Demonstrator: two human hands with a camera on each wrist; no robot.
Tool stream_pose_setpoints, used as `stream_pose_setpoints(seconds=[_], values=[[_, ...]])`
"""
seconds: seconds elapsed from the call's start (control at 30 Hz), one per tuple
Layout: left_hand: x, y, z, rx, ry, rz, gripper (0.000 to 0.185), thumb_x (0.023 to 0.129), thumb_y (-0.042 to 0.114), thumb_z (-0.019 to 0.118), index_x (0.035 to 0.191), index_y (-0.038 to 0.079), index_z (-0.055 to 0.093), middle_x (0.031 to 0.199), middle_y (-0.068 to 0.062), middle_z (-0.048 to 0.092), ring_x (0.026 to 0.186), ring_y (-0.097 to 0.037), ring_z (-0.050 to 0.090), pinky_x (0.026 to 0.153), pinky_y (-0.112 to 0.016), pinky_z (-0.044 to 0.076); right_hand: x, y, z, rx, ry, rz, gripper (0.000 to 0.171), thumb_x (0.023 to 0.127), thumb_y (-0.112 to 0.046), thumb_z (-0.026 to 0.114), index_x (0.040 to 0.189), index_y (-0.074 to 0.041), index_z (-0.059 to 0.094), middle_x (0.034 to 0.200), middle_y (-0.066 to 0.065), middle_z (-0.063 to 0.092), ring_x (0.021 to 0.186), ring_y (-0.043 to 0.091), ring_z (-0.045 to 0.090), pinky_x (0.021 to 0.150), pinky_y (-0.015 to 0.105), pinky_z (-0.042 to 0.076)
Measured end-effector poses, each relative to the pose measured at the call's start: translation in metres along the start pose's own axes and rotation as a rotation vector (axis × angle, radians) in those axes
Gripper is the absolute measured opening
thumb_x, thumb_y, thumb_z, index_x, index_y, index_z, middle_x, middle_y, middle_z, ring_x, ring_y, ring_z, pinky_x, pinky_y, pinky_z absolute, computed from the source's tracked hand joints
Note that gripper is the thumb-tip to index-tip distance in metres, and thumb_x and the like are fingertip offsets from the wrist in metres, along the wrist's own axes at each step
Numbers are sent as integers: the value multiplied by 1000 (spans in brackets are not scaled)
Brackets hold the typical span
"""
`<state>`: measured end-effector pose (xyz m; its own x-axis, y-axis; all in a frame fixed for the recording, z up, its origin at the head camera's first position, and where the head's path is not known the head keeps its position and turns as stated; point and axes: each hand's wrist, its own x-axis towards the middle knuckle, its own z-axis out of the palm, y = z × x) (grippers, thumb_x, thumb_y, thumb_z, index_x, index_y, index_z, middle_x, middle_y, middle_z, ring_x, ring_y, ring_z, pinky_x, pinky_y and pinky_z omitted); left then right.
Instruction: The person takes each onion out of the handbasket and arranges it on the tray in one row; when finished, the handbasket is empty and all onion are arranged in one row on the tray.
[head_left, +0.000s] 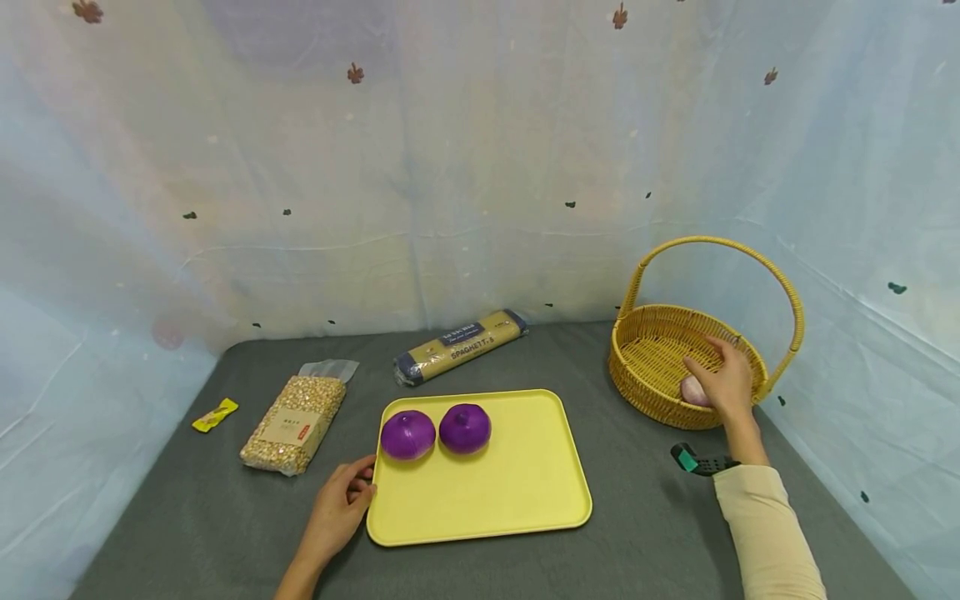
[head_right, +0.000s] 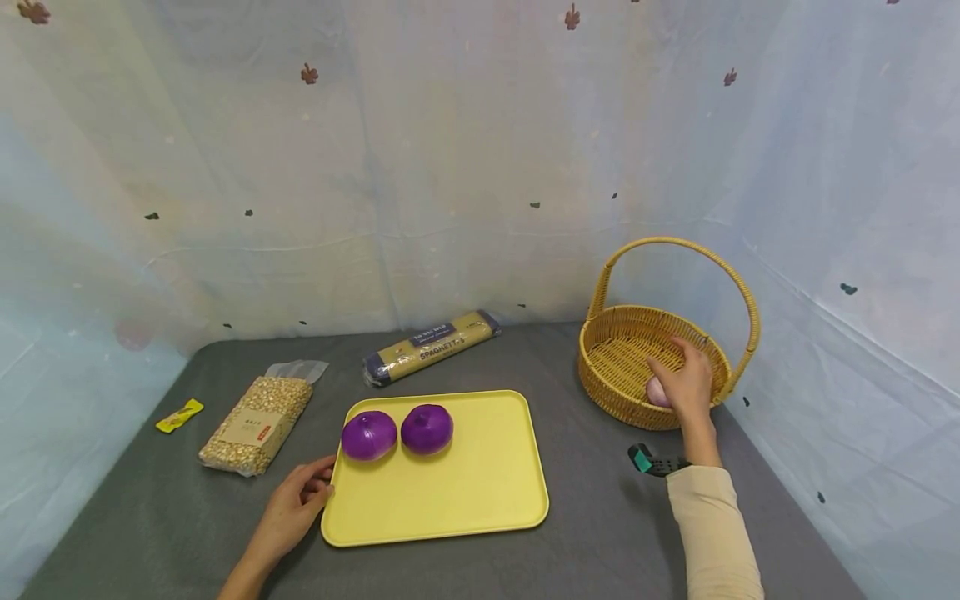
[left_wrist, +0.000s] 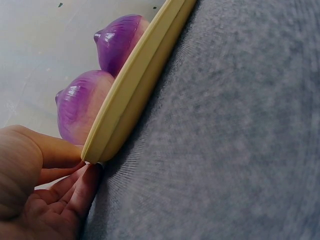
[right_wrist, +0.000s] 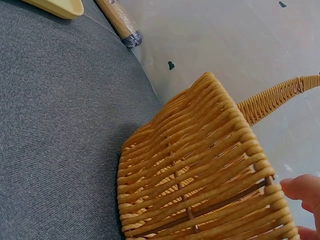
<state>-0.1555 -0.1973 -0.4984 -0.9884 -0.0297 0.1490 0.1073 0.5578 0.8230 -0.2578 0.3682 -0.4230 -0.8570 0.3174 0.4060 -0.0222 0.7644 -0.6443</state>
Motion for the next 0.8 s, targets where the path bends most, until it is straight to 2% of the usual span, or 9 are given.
stream_pose_setpoints(seconds=[0.37, 0.8], values=[[-1, 0, 0, 7, 14, 31, 40, 80, -7, 65, 120, -3, 59, 96, -9, 58, 78, -10, 53, 64, -22, 47, 0, 2, 3, -9, -29, 34, 57, 89, -22, 62, 135, 5, 42, 129, 31, 42, 118, 48, 36, 94, 59, 27], [1, -1, 0, 2, 3, 3, 40, 81, -6, 64, 121, -1, 59, 97, -8, 57, 79, -11, 53, 65, -21, 47, 2, 2, 2, -37, -60, 99, 59, 89, -23, 63, 135, 5, 41, 133, 31, 40, 121, 49, 34, 96, 60, 26]])
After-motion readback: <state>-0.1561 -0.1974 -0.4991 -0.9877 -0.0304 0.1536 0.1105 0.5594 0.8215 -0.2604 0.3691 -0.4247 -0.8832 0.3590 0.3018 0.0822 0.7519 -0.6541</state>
